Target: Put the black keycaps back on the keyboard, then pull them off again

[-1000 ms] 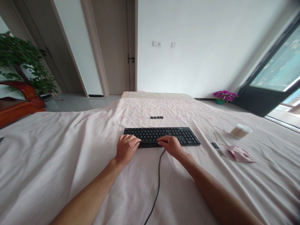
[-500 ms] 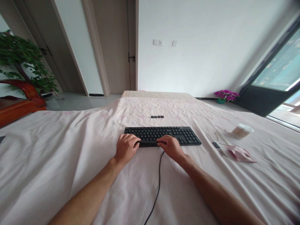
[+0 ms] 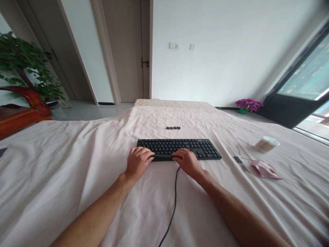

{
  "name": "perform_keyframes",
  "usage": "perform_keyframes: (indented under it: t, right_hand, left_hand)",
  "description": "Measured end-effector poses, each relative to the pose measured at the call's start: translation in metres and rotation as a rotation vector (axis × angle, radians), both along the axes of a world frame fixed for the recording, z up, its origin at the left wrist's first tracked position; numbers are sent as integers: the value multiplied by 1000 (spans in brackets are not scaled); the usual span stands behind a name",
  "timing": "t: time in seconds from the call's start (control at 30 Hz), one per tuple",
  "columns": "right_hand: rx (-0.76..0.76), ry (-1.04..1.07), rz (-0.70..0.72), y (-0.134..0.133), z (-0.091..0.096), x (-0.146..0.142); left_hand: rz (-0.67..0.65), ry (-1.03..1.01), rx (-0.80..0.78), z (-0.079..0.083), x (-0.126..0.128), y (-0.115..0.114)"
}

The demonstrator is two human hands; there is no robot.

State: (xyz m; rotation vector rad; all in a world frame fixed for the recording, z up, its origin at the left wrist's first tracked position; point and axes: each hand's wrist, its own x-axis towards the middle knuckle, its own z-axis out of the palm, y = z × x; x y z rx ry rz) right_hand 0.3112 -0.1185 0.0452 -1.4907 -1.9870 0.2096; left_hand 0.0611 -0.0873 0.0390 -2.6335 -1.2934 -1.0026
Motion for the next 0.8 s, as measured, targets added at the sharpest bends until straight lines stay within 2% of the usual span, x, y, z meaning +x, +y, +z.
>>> perform_keyframes:
  t: [0.47,0.8]
  right_hand:
    - [-10,27,-36,2,-2,-2]
    - [23,-52,-26,2,1,-6]
  left_hand:
    - [20,-58,-56,0,0,-1]
    - [8,-56,-61,-3,0,1]
